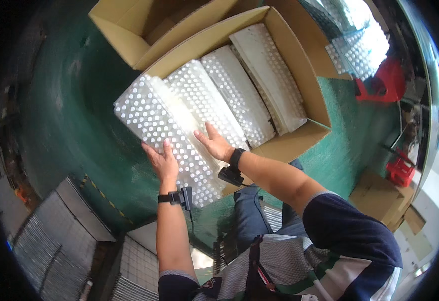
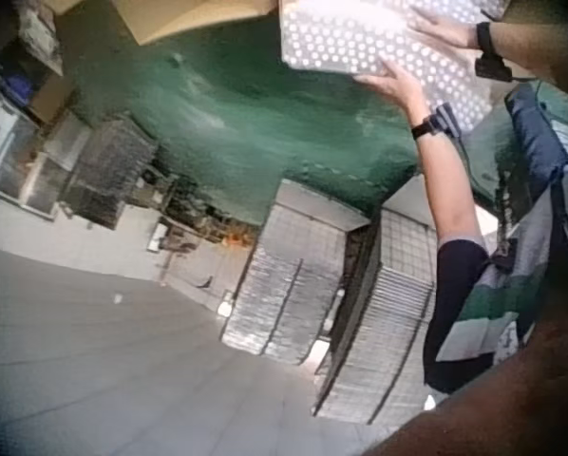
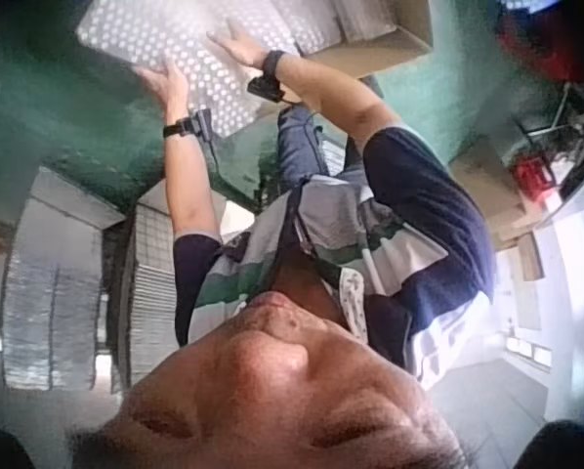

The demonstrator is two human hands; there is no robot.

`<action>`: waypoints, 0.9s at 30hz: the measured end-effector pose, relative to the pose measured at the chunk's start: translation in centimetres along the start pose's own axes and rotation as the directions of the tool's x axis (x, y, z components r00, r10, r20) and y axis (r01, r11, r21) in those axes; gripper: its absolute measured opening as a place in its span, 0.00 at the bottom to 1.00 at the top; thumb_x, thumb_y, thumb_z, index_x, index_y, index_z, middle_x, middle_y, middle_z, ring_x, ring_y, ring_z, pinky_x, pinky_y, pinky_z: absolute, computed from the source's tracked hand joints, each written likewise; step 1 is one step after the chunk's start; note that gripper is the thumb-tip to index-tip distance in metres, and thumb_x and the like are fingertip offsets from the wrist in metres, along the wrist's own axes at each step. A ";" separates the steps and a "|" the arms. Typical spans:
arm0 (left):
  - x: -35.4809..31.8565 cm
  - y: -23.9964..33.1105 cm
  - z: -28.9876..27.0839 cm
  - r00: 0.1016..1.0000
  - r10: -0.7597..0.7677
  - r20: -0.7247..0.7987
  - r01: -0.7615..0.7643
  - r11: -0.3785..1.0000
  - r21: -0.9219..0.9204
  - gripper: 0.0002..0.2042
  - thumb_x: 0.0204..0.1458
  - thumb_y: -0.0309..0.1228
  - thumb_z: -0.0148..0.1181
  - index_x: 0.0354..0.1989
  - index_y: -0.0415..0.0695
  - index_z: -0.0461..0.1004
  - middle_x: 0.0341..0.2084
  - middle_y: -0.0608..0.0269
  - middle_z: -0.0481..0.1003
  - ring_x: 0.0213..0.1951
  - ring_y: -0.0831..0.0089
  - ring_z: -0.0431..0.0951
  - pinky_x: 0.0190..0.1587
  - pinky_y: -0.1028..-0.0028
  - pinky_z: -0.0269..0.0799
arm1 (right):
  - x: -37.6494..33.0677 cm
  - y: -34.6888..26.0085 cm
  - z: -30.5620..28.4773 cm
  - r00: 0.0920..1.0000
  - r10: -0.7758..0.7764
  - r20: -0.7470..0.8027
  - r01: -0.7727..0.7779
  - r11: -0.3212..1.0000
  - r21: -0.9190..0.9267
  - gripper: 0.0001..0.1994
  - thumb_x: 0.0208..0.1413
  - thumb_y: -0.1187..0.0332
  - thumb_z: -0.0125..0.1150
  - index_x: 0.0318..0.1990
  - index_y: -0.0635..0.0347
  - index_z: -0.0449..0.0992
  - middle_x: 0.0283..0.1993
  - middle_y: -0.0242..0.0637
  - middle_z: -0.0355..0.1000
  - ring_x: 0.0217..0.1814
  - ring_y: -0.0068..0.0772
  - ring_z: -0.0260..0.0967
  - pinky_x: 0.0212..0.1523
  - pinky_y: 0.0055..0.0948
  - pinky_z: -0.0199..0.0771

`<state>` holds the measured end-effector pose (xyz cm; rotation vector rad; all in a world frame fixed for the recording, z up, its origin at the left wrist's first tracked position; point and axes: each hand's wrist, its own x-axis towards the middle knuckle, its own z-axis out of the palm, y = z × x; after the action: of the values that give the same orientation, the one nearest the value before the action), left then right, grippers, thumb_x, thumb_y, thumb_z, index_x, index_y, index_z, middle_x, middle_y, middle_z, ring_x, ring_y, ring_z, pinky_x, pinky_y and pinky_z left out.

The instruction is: Picking up bubble-textured protective plastic sheets from a stack and placing them into a cardboard box.

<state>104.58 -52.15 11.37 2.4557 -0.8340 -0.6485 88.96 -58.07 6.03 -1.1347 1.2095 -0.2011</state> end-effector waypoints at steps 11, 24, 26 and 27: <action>0.8 0.7 -2.1 0.987 -0.012 0.159 0.001 0.998 0.068 0.42 0.53 0.50 0.48 0.62 0.29 0.35 0.61 0.34 0.43 0.63 0.48 0.45 0.63 0.61 0.43 | -2.3 -1.2 -1.2 0.959 0.071 0.274 -0.032 0.989 -0.145 0.44 0.53 0.37 0.36 0.60 0.76 0.49 0.62 0.65 0.46 0.66 0.61 0.43 0.65 0.40 0.46; -1.0 -6.6 -0.7 0.969 -0.212 0.130 0.243 0.692 -0.680 0.37 0.56 0.44 0.49 0.64 0.35 0.37 0.49 0.43 0.61 0.49 0.57 0.67 0.49 0.70 0.66 | -3.3 -11.9 1.3 0.912 -0.189 0.364 0.326 0.872 -0.365 0.42 0.52 0.50 0.47 0.62 0.78 0.39 0.65 0.68 0.37 0.68 0.63 0.35 0.67 0.41 0.37; -1.5 -3.9 0.4 0.970 -0.207 0.126 0.240 0.758 -0.606 0.37 0.55 0.42 0.52 0.64 0.35 0.38 0.52 0.43 0.60 0.51 0.58 0.66 0.51 0.69 0.64 | -2.7 -9.9 0.3 0.927 -0.211 0.309 0.315 0.885 -0.343 0.42 0.53 0.49 0.46 0.62 0.78 0.40 0.65 0.68 0.37 0.68 0.63 0.35 0.67 0.41 0.37; -1.6 -2.9 0.2 0.979 -0.177 0.101 0.202 0.895 -0.397 0.38 0.54 0.42 0.52 0.64 0.34 0.37 0.54 0.42 0.57 0.53 0.57 0.64 0.53 0.68 0.62 | -2.9 -8.8 0.0 0.931 -0.235 0.280 0.312 0.910 -0.274 0.40 0.54 0.49 0.46 0.62 0.76 0.42 0.65 0.67 0.38 0.68 0.60 0.38 0.67 0.39 0.39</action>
<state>104.59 -49.11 10.01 2.1560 -0.4256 -0.8757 91.45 -60.38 14.65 -1.5650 0.8782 -0.0808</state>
